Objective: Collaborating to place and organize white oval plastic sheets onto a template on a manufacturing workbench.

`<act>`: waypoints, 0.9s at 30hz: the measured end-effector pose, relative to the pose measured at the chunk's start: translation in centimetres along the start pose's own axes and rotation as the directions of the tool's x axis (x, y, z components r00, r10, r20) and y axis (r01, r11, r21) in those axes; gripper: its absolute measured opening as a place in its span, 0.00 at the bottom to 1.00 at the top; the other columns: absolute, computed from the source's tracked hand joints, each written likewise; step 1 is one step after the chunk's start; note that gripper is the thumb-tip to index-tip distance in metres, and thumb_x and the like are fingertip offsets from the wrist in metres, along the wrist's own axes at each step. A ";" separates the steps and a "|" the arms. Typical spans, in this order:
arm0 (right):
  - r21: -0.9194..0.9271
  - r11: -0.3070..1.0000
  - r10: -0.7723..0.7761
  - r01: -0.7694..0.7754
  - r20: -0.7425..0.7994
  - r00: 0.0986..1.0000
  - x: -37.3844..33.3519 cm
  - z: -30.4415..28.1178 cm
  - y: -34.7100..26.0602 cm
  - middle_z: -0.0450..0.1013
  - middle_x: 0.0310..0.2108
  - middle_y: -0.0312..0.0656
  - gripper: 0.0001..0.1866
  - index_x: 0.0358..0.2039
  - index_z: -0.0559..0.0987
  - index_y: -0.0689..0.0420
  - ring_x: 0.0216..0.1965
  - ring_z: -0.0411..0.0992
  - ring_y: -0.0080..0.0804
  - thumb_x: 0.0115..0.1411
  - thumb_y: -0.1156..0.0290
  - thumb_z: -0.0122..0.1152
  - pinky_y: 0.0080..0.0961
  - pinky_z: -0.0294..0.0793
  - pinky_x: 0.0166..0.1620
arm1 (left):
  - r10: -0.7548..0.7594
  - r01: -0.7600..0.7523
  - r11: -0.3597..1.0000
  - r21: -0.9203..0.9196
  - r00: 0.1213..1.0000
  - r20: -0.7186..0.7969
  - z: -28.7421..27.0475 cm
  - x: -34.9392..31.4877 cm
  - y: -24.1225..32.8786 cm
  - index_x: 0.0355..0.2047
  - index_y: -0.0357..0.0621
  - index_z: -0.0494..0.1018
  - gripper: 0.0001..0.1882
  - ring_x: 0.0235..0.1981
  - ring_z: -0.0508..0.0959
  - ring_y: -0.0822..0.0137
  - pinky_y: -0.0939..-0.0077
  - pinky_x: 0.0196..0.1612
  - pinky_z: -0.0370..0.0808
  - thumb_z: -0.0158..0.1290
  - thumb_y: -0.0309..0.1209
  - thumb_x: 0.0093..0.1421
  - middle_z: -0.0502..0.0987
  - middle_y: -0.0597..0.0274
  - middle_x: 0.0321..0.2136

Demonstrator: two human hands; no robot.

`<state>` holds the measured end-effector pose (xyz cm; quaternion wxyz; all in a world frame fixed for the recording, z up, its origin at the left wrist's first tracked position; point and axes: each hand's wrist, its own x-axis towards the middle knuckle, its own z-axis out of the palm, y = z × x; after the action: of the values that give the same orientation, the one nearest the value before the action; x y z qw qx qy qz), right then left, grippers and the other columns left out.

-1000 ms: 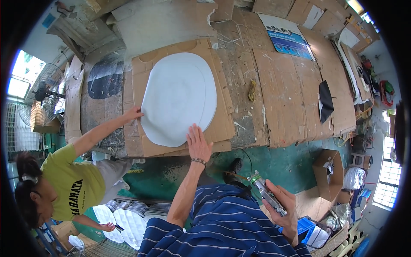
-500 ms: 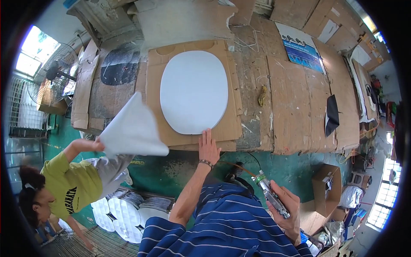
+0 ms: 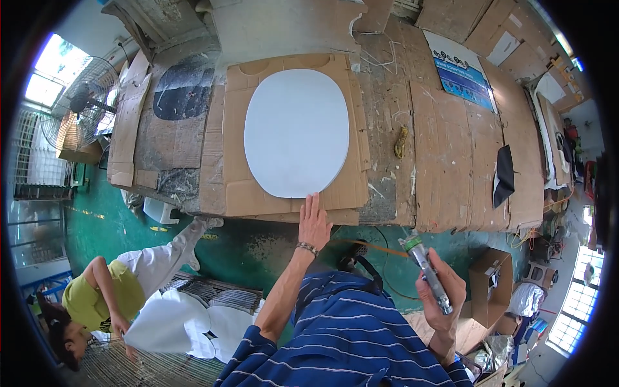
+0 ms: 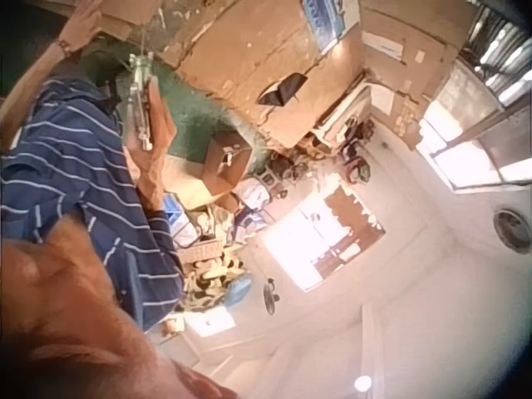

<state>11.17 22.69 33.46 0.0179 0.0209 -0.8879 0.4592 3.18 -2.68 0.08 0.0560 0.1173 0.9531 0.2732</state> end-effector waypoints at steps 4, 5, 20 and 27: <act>-0.021 0.994 0.111 -0.112 -0.008 0.994 -1.3 -1.6 0.6 0.80 0.38 0.50 0.33 0.63 0.77 0.64 0.33 0.78 0.36 0.54 0.83 0.70 0.25 0.76 0.39 | -0.041 0.042 0.999 -0.026 0.999 0.018 -1.1 -1.9 0.2 0.42 0.39 0.75 0.15 0.78 0.48 0.40 0.43 0.76 0.52 0.65 0.33 0.59 0.49 0.40 0.77; -0.020 0.993 0.112 -0.113 -0.006 0.994 -1.5 -1.8 0.5 0.80 0.38 0.50 0.33 0.63 0.77 0.64 0.33 0.78 0.36 0.54 0.83 0.70 0.25 0.76 0.39 | -0.048 0.048 0.998 -0.043 0.999 0.001 -1.2 -2.5 0.1 0.41 0.40 0.74 0.15 0.78 0.49 0.39 0.43 0.76 0.53 0.65 0.32 0.59 0.52 0.39 0.76; 0.058 0.997 -0.051 0.042 0.162 0.986 1.8 -0.3 0.7 0.78 0.33 0.48 0.33 0.63 0.77 0.63 0.29 0.74 0.32 0.54 0.81 0.70 0.24 0.72 0.35 | -0.059 0.065 0.992 -0.110 0.996 0.063 0.2 -4.5 1.4 0.39 0.43 0.73 0.12 0.73 0.58 0.36 0.41 0.73 0.58 0.63 0.33 0.61 0.66 0.38 0.67; -0.014 1.000 0.017 -0.017 0.034 0.999 0.5 -1.4 2.4 0.79 0.37 0.50 0.34 0.65 0.76 0.61 0.31 0.76 0.34 0.54 0.84 0.69 0.25 0.74 0.35 | -0.064 0.070 0.992 -0.102 0.996 0.059 -0.1 -4.4 1.3 0.40 0.42 0.73 0.13 0.73 0.59 0.36 0.41 0.72 0.59 0.63 0.33 0.61 0.66 0.38 0.67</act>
<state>10.54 25.17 32.33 -0.0010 0.0211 -0.8913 0.4529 7.67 -2.80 1.01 0.0977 0.0896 0.9390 0.3172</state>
